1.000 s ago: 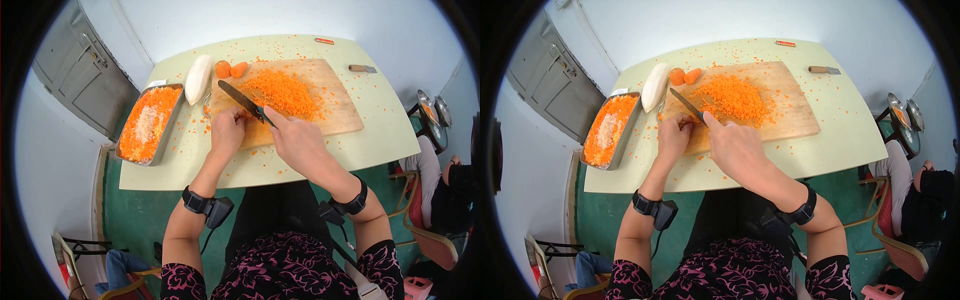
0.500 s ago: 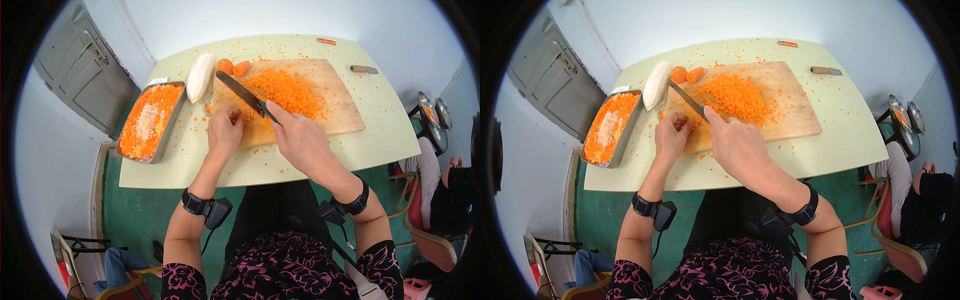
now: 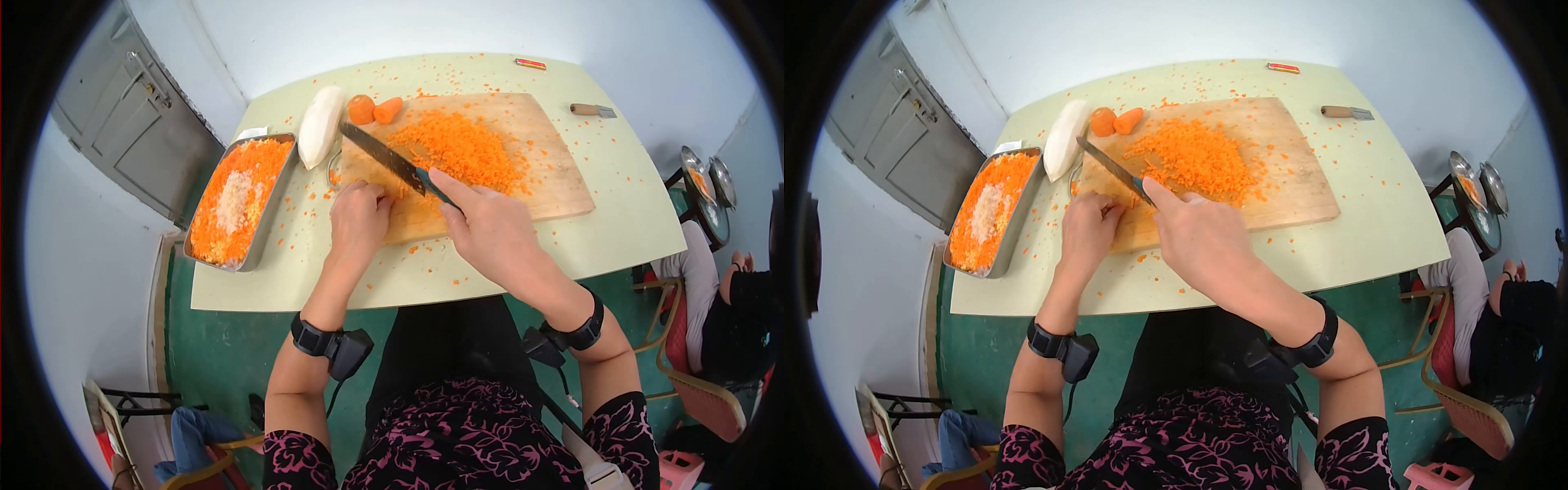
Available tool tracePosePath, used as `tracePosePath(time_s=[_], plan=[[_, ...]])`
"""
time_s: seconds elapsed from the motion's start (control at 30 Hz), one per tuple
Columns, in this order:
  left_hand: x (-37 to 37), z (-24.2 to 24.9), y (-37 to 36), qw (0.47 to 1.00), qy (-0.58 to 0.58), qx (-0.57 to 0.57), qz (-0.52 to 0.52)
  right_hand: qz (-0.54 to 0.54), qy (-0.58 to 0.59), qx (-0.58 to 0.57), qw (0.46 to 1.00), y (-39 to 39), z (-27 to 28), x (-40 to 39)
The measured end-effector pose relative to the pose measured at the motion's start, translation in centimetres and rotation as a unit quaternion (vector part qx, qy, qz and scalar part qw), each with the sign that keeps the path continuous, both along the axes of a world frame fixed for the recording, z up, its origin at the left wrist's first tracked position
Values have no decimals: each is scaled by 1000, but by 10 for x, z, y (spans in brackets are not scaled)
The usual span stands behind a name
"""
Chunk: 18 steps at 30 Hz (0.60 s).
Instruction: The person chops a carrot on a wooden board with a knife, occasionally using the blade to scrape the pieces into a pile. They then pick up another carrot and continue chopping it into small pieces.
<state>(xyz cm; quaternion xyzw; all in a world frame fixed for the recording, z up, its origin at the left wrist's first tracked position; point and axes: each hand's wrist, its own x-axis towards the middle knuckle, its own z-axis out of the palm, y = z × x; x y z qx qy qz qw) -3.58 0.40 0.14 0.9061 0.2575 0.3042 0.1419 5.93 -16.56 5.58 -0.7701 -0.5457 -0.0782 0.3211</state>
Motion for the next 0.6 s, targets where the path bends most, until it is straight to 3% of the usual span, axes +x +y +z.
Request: tracePosePath(time_s=[0.13, 0.33, 0.43, 0.5, 0.6], plan=[[14, 4, 1, 1000, 20, 13, -10, 12, -45, 23, 999, 2, -6, 2], [6, -7, -3, 960, -172, -219, -15, 8, -25, 23, 999, 2, -3, 2], [3, -5, 4, 951, -227, -210, 2, -3, -37, -7, 999, 1, -3, -2], [1, -7, 5, 965, -199, -170, 12, -22, -49, -49, 997, 4, -10, -2], [-1, -7, 1, 977, -174, -117, 28, -14, -18, -21, 1000, 3, -6, -2]])
